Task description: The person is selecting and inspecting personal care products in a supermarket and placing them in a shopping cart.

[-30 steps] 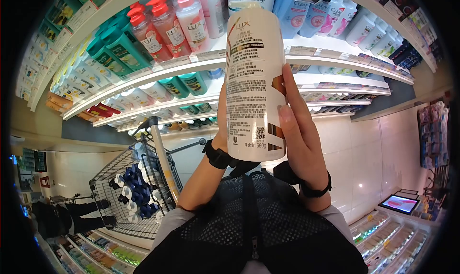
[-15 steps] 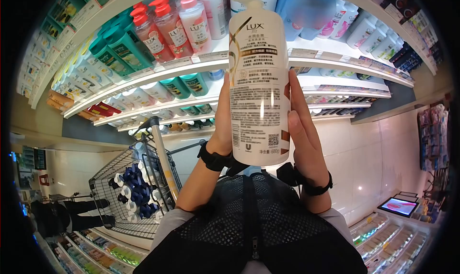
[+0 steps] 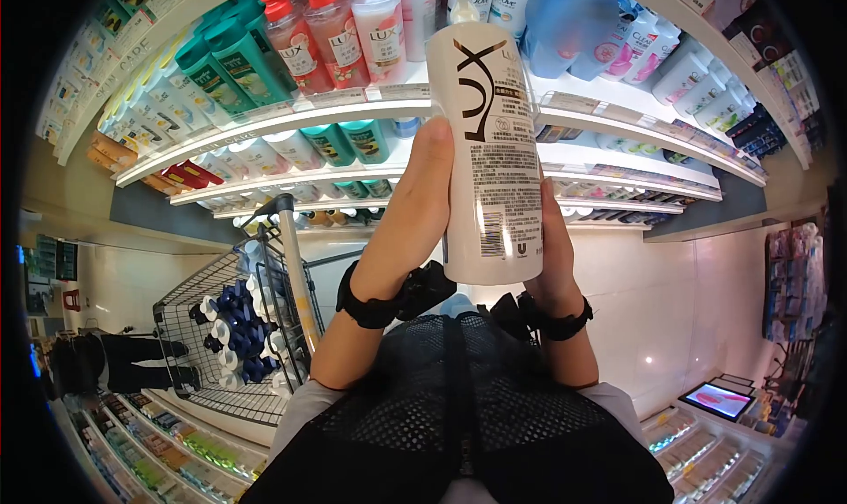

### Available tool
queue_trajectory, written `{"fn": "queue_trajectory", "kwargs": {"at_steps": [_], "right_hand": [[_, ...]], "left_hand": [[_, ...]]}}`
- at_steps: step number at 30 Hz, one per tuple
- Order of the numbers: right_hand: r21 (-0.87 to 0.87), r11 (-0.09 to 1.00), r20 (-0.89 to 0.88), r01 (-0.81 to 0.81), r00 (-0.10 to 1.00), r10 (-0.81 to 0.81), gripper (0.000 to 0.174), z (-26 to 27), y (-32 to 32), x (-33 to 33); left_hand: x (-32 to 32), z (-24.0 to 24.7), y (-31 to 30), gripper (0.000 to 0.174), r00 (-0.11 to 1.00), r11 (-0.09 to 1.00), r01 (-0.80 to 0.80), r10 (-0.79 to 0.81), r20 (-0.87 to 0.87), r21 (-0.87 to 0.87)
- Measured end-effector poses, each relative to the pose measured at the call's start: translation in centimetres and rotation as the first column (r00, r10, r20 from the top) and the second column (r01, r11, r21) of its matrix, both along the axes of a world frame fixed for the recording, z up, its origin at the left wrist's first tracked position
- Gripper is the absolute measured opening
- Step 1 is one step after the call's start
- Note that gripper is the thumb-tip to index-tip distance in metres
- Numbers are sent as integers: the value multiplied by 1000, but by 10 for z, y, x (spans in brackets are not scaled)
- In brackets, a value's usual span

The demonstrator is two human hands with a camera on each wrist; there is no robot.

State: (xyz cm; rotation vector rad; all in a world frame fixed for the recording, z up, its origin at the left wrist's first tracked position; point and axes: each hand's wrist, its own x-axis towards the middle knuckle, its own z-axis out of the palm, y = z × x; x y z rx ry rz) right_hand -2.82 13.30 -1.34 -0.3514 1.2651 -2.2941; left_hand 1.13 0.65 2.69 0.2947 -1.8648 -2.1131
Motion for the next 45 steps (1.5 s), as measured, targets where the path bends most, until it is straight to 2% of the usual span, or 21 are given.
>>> {"fn": "queue_trajectory", "kwargs": {"at_steps": [4, 6, 10, 12, 14, 16, 17, 18, 20, 22, 25, 28, 30, 32, 34, 38, 39, 41, 42, 44, 45], "right_hand": [[-25, 995, 81, -95, 992, 97, 44, -3, -1, -5], [8, 989, 37, -145, 989, 145, 45, -8, -6, -8], [150, 934, 25, -324, 946, 324, 47, -24, -23, -6], [115, 906, -15, -407, 912, 411, 47, -25, -40, 2], [173, 848, -121, -500, 844, 522, 47, -33, -61, 11], [162, 828, -240, -537, 792, 561, 49, -33, -85, 27], [243, 673, -218, -699, 636, 740, 74, -17, -95, 29], [248, 639, -217, -728, 601, 769, 74, -17, -106, 36], [207, 602, -230, -771, 560, 796, 75, -21, -129, 57], [114, 518, -110, -848, 508, 854, 77, -18, -155, 78], [79, 288, -105, -954, 280, 954, 80, -15, -213, 114], [85, 176, -230, -981, 153, 961, 89, -14, -259, 156], [245, 175, -367, -954, 75, 927, 96, -13, -281, 184], [324, 53, -377, -945, -78, 923, 98, -24, -320, 225], [323, -56, -327, -945, -167, 930, 98, -30, -335, 238], [378, -218, -290, -900, -338, 895, 95, -48, -360, 267], [479, -250, -284, -842, -418, 863, 92, -44, -362, 266], [659, -362, -194, -660, -613, 766, 86, -41, -375, 279], [658, -362, -194, -660, -613, 766, 86, -33, -380, 277], [684, -235, -356, -690, -598, 718, 80, -24, -392, 281], [684, -235, -357, -691, -597, 718, 80, -19, -392, 283]], "left_hand": [[6, -7, -3, 54, 999, 994, -36, 35, 9, 99], [15, -4, -5, 52, 989, 994, -93, 86, 119, 57], [39, -11, -10, 41, 962, 958, -247, 261, -83, 143], [63, -14, -20, 39, 936, 918, -327, 347, -58, 224], [87, -18, -36, 40, 931, 914, -348, 363, -35, 210], [115, -16, -51, 45, 898, 899, -438, 438, 39, 16], [125, -11, -55, 47, 891, 889, -454, 453, 26, 62], [136, -7, -60, 49, 882, 876, -470, 472, 9, 106], [163, -1, -74, 54, 848, 849, -528, 528, 43, 11], [193, -5, -96, 60, 852, 841, -524, 517, -86, -135], [257, 0, -132, 63, 844, 853, -519, 502, -189, -57], [310, -1, -158, 70, 803, 812, -583, 581, -133, 27], [330, -8, -167, 69, 751, 757, -654, 648, -132, -6], [364, -28, -176, 57, 558, 575, -810, 816, -148, 114], [377, -32, -173, 58, 543, 556, -819, 831, -120, 140], [399, -54, -166, 60, 330, 327, -920, 944, -23, 218], [400, -54, -166, 63, 338, 337, -928, 941, -24, 159], [402, -62, -160, 73, 230, 229, -971, 973, 8, 63], [400, -66, -163, 73, 230, 229, -972, 973, 9, 62], [396, -85, -163, 75, 158, 147, -984, 980, -118, -100], [396, -86, -165, 76, 172, 166, -984, 977, -129, -58]]}}
